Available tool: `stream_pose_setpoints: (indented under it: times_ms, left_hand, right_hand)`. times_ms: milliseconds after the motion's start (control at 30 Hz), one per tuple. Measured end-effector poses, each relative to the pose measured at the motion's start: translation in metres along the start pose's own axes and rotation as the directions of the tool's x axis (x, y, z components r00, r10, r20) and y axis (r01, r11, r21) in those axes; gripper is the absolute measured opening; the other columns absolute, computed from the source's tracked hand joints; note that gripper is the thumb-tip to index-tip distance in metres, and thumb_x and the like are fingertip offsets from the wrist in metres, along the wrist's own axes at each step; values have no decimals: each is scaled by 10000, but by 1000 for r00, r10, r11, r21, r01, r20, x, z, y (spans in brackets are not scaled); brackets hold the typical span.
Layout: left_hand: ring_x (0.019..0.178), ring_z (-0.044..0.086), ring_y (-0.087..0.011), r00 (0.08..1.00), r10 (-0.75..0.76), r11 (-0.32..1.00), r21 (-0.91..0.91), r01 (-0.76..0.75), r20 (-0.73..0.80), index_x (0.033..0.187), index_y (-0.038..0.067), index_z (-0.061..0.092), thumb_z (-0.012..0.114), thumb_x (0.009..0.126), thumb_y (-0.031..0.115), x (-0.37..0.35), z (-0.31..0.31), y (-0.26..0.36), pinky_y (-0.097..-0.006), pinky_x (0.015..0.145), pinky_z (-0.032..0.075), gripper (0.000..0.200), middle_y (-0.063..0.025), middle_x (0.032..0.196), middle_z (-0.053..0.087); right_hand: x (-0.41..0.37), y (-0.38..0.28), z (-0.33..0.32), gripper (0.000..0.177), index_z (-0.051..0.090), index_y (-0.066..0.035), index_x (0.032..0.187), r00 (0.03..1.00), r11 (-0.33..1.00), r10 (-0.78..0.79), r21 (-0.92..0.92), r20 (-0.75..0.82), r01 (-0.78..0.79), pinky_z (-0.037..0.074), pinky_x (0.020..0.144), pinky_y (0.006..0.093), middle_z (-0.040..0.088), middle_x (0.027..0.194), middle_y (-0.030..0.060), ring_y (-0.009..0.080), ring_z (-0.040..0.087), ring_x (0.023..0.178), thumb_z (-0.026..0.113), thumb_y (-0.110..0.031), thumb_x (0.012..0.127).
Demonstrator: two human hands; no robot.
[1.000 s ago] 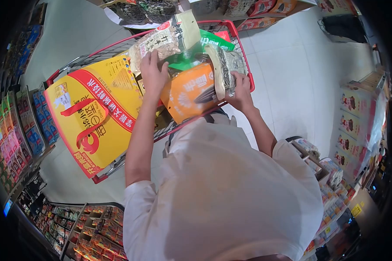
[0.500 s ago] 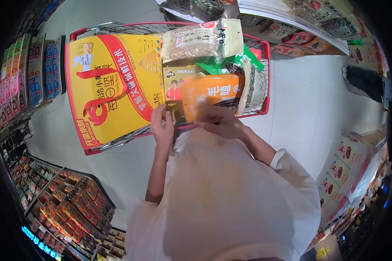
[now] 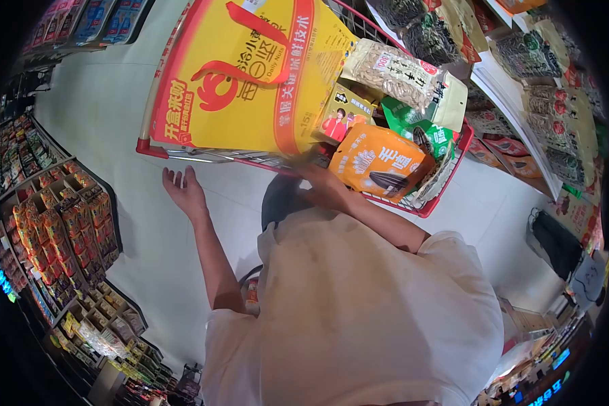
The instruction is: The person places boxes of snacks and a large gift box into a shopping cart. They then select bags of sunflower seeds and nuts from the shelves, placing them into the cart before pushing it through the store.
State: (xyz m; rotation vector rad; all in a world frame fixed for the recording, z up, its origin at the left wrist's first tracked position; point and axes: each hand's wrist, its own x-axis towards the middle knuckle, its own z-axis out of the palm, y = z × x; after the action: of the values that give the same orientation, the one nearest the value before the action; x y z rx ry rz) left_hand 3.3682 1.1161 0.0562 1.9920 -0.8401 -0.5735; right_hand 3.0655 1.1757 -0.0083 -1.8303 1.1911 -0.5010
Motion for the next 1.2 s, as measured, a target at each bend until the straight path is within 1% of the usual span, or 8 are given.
stream_pose_setpoints:
  times_ms: [67, 133, 233, 267, 400, 567, 767, 1200]
  left_hand:
    - [1161, 499, -262, 995, 69, 997, -32, -71, -67, 1421, -18, 283, 648, 866, 126, 44, -12, -1, -358, 972, 437, 680, -207, 1334, 428]
    - [1106, 542, -258, 976, 181, 983, -18, -185, -123, 1423, -17, 272, 649, 860, 126, 94, -21, -7, -340, 927, 470, 693, -206, 1304, 430]
    - [945, 605, -237, 980, -18, 971, -230, 64, 197, 1374, -22, 314, 623, 857, 102, 148, -34, 4, -306, 727, 536, 614, -202, 1181, 476]
    - [809, 615, -215, 990, 42, 976, -216, -13, 132, 1288, -16, 334, 556, 872, 74, 153, -34, 3, -283, 508, 504, 481, -185, 1055, 510]
    - [807, 602, -219, 979, 184, 817, -568, -102, 89, 1225, 9, 306, 496, 878, 51, 181, -31, -32, -298, 531, 497, 398, -179, 994, 528]
    - [823, 597, -225, 963, 153, 805, -593, 10, 224, 1215, 11, 287, 459, 855, 7, 188, -64, -24, -311, 622, 518, 398, -202, 1066, 464]
    - [808, 589, -243, 923, 169, 842, -537, 47, 346, 1204, 10, 288, 455, 823, -40, 230, -66, -12, -285, 553, 510, 419, -183, 1057, 434]
    - [848, 633, -253, 967, 134, 914, -404, -35, 219, 1216, 49, 264, 401, 870, -58, 194, -35, -14, -329, 618, 574, 388, -200, 1131, 445]
  right_hand:
    - [8, -17, 7, 432, 549, -42, 1199, 1000, 997, -28, -74, -11, 27, 481, 860, 419, 575, 1146, 177, 354, 591, 995, 668, -197, 814]
    - [19, -30, 26, 383, 565, -59, 1156, 989, 976, 149, -162, -8, -149, 481, 835, 436, 578, 1121, 182, 353, 590, 993, 654, -244, 832]
    - [35, -39, 67, 264, 625, -98, 1002, 956, 916, 243, -286, -164, -281, 501, 725, 446, 617, 994, 143, 335, 621, 906, 633, -313, 849]
    - [39, -45, 75, 246, 637, -105, 977, 943, 893, 272, -315, -195, -322, 505, 702, 444, 626, 964, 129, 331, 628, 880, 633, -315, 849]
    - [55, -58, 108, 187, 662, -124, 883, 893, 810, 279, -413, -353, -416, 511, 634, 432, 645, 864, 79, 320, 642, 792, 649, -304, 834]
    - [64, -70, 137, 140, 668, -151, 895, 846, 751, 268, -451, -460, -483, 514, 638, 420, 651, 881, 72, 315, 641, 799, 677, -258, 804]
    - [99, -97, 144, 174, 669, -157, 948, 784, 706, 368, -398, -501, -586, 514, 682, 436, 653, 899, 79, 314, 640, 838, 661, -271, 816]
    - [76, -11, 148, 176, 624, -116, 849, 832, 749, 197, -468, -519, -469, 500, 592, 452, 635, 798, 78, 313, 640, 715, 656, -284, 805]
